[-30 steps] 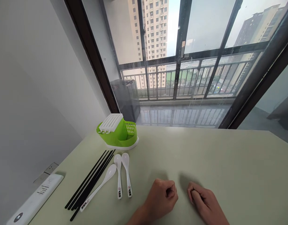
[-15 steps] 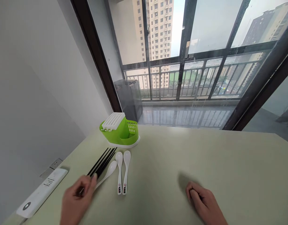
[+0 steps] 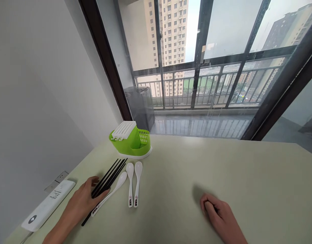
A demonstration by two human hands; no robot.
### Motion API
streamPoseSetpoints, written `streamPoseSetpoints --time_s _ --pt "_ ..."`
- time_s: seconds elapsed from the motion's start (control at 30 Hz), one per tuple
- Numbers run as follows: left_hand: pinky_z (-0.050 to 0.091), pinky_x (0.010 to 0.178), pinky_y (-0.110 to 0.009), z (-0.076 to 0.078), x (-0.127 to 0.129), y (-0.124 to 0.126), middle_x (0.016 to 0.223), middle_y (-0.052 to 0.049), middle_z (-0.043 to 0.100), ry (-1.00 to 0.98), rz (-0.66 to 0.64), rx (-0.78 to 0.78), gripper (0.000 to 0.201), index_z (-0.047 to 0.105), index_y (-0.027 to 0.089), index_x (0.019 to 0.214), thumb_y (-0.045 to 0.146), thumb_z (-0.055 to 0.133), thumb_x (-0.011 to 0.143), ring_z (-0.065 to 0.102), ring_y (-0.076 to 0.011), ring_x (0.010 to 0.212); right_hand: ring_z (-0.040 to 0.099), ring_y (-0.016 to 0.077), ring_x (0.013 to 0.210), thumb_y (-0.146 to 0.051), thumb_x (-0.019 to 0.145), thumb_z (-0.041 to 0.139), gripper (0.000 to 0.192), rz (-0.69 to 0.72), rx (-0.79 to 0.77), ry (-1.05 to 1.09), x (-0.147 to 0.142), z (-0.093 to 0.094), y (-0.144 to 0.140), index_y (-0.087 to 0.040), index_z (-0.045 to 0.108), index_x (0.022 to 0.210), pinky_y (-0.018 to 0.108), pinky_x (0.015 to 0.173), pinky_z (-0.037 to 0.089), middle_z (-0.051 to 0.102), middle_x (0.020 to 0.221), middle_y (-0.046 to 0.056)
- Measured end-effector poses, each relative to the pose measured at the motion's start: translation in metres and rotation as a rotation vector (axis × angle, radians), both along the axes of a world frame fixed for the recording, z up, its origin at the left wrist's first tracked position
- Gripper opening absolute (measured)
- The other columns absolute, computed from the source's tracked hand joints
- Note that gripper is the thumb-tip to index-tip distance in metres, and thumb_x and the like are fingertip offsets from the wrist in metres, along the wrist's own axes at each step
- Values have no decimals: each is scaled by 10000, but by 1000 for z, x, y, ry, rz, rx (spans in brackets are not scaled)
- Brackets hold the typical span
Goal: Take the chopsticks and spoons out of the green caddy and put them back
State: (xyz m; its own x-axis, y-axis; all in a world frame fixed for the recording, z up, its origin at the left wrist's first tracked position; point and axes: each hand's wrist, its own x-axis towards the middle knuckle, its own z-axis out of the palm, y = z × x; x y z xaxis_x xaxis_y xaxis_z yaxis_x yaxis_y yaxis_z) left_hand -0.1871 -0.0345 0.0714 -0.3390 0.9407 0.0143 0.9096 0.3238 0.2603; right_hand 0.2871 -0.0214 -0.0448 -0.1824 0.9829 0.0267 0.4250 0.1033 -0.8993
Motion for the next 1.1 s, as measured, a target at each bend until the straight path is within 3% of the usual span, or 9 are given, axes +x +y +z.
streamPoseSetpoints --time_s 0.27,0.4,0.53,0.83,1.1 --pt "541 749 -394 16 7 12 1202 -164 723 55 49 -164 699 528 159 1234 635 563 724 700 -351 1068 389 142 554 -290 952 358 282 1 -12 1 0 -3 0 -233 501 717 251 532 303 409 606 -40" --pt "516 708 -383 18 5 15 1135 -157 739 113 26 -228 578 573 179 1135 596 548 736 698 -351 1051 399 142 553 -292 945 363 281 -5 -2 -3 -1 1 0 -231 500 707 249 530 306 424 603 -38" --pt "490 665 -375 20 -1 19 1063 -160 753 133 18 -268 581 609 175 1139 589 561 735 707 -362 982 400 139 556 -274 937 372 266 0 -8 3 -1 4 0 -230 509 713 245 530 306 441 611 -39" --pt "445 629 -353 26 0 28 1056 -159 736 238 -26 -362 545 618 164 1128 498 543 704 701 -346 917 422 141 535 -270 936 374 283 6 32 -11 -1 -1 0 -232 530 704 239 514 322 445 584 -41" --pt "418 635 -370 25 1 36 978 -182 719 435 -121 -412 318 623 168 989 339 474 766 697 -367 881 440 141 543 -252 926 371 281 -10 79 -25 -4 7 1 -228 530 695 236 522 331 466 596 -35"
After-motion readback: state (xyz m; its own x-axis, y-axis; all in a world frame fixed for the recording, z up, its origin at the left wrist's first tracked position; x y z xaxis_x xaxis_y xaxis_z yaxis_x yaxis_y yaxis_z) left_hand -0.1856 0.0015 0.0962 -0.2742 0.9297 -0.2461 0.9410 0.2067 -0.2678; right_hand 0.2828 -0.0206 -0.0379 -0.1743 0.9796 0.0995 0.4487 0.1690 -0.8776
